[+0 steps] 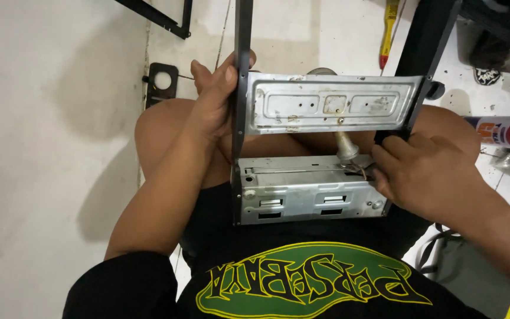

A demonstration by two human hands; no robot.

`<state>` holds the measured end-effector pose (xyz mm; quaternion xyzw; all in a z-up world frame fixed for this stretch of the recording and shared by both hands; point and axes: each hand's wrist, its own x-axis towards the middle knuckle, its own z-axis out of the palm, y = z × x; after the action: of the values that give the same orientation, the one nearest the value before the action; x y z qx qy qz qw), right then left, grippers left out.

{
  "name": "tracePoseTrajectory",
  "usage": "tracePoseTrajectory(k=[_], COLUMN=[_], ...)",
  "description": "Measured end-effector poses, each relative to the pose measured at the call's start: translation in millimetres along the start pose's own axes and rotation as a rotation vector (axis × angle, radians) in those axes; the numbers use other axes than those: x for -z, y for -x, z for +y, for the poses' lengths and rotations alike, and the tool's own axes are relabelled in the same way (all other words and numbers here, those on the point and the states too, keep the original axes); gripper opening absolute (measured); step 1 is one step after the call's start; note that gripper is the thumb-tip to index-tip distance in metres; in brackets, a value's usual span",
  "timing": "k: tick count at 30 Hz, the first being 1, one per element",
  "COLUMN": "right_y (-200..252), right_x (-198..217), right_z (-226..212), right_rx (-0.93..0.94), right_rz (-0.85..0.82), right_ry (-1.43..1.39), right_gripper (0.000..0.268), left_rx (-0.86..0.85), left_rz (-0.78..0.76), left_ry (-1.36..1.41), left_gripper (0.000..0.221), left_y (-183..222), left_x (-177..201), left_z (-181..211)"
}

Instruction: Repairing a portable gas stove by disassembling the internal metal frame using a screwdriver.

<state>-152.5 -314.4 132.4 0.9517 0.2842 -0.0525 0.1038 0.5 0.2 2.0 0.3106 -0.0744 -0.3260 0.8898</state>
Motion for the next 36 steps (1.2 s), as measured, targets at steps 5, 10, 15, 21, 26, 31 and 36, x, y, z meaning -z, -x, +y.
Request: tracePoseTrajectory(k=[5, 10, 15, 21, 26, 31, 36], right_y=[3, 1, 10, 14, -15, -24, -23], right_x=[-14, -12, -2, -23, -19, -16, -16], right_z=[11, 20, 40, 40, 19, 22, 20], right_rx=[-0.019, -0.020, -0.161, -0.331, -0.279, -0.231, -0.227], right_rz=[-0.275, -0.235, -0.140, 0.307, 0.305, 0.287, 0.286], right_ry=[-0.164, -0.328, -0.314, -0.230, -0.054, 0.098, 0.136], right_gripper=[0.036, 0.045, 0.037, 0.084, 0.092, 0.078, 0.076], left_rx=[-0.008, -0.003, 0.008, 0.011, -0.036, 0.001, 0.023], left_rz=[-0.039, -0.028, -0.026, -0.055, 0.018, 0.056, 0.132], left_ry=[-0.001, 0.022, 0.042, 0.055, -0.108, -0.011, -0.068], left_gripper=[0.041, 0.044, 0.041, 0.041, 0.051, 0.064, 0.085], left_y=[-1, 0, -1, -1, 0, -1, 0], left_x=[0, 0, 1, -1, 1, 9, -2], left_z=[0, -1, 0, 0, -2, -7, -3])
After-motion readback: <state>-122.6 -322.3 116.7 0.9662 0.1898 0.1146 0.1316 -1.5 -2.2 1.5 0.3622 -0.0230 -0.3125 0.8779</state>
